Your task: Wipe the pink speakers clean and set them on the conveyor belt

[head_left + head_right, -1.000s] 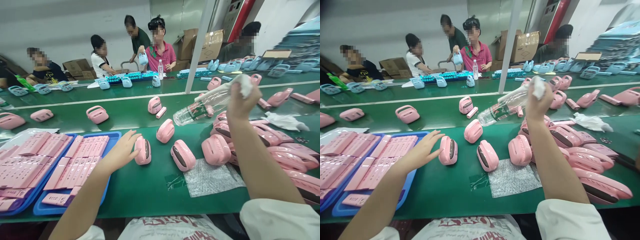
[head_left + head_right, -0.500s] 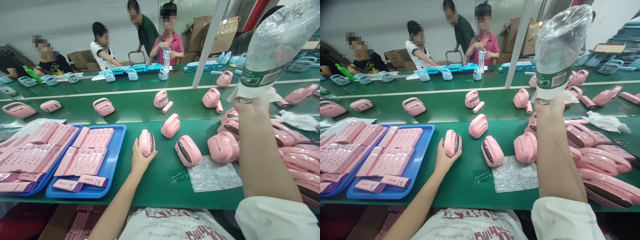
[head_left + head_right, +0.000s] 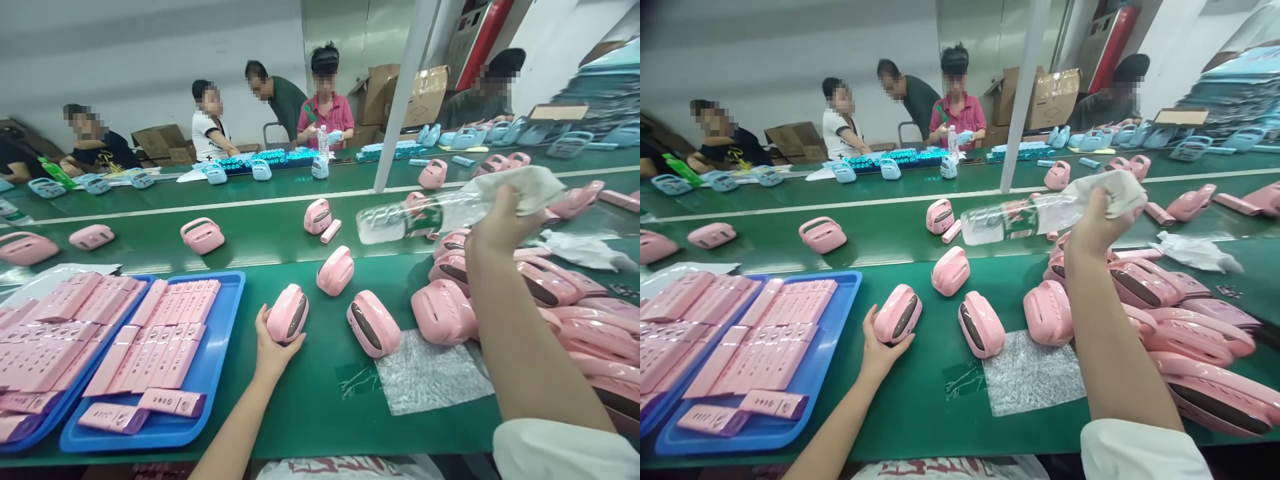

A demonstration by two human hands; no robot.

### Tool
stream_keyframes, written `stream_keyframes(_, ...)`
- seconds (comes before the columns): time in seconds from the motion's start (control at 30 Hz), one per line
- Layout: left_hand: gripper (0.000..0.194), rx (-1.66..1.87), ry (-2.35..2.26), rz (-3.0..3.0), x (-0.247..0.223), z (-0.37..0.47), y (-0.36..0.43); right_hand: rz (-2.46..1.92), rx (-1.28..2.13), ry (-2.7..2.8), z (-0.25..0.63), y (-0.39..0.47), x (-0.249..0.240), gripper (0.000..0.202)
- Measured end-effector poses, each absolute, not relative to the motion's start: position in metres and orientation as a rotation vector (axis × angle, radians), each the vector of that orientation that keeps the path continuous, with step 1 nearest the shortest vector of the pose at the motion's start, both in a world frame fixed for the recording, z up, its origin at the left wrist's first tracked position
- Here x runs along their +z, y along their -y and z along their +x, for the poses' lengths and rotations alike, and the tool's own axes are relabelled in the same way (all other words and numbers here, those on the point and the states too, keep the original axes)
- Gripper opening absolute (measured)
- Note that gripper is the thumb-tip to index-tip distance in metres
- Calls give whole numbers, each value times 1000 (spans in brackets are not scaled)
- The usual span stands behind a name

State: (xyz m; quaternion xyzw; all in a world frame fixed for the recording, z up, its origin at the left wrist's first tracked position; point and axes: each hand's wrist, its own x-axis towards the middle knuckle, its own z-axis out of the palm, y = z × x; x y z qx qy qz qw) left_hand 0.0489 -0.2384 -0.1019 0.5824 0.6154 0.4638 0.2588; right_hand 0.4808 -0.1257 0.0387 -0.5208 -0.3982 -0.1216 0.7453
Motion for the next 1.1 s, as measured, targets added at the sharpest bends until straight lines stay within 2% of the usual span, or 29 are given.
stream_keyframes(0.1, 85, 1197, -1713, 1507, -99, 47, 234, -1218, -385, 989, 453, 141, 42, 33)
stream_keyframes(0.2, 79, 1160, -1659, 1494, -94, 41, 227, -1262, -359, 1302, 424, 151, 39, 22)
stream_keyframes(0.4, 73, 1354, -1393, 1250, -75, 43, 229, -1471, -314, 1729, 402, 156, 34, 32)
stream_keyframes(0.53, 75, 1397, -1217, 1222, -47, 55, 237, -1779, -345, 1666, 407, 157, 69, 6)
stream_keyframes(0.67, 74, 1383, -1076, 1304, -19, 72, 240, -1952, -422, 1459, 393, 165, 127, 30)
stream_keyframes(0.77, 74, 1395, -1052, 1322, -7, 84, 242, -2046, -369, 1438, 358, 185, 148, 44)
stream_keyframes(0.9, 77, 1384, -1028, 1339, 2, 97, 245, -1817, -34, 1847, 300, 221, 112, 39)
stream_keyframes(0.97, 78, 1354, -1047, 1312, 3, 101, 245, -1587, 54, 1977, 275, 236, 76, 22)
stream_keyframes(1.0, 78, 1348, -1065, 1298, 2, 102, 244, -1438, 56, 1989, 265, 242, 58, 27)
stream_keyframes(1.07, 78, 1369, -1109, 1299, -1, 101, 241, -1229, -28, 1970, 249, 252, 28, 58)
stream_keyframes(1.1, 78, 1373, -1130, 1320, -3, 100, 240, -1144, -60, 1980, 244, 255, 18, 66)
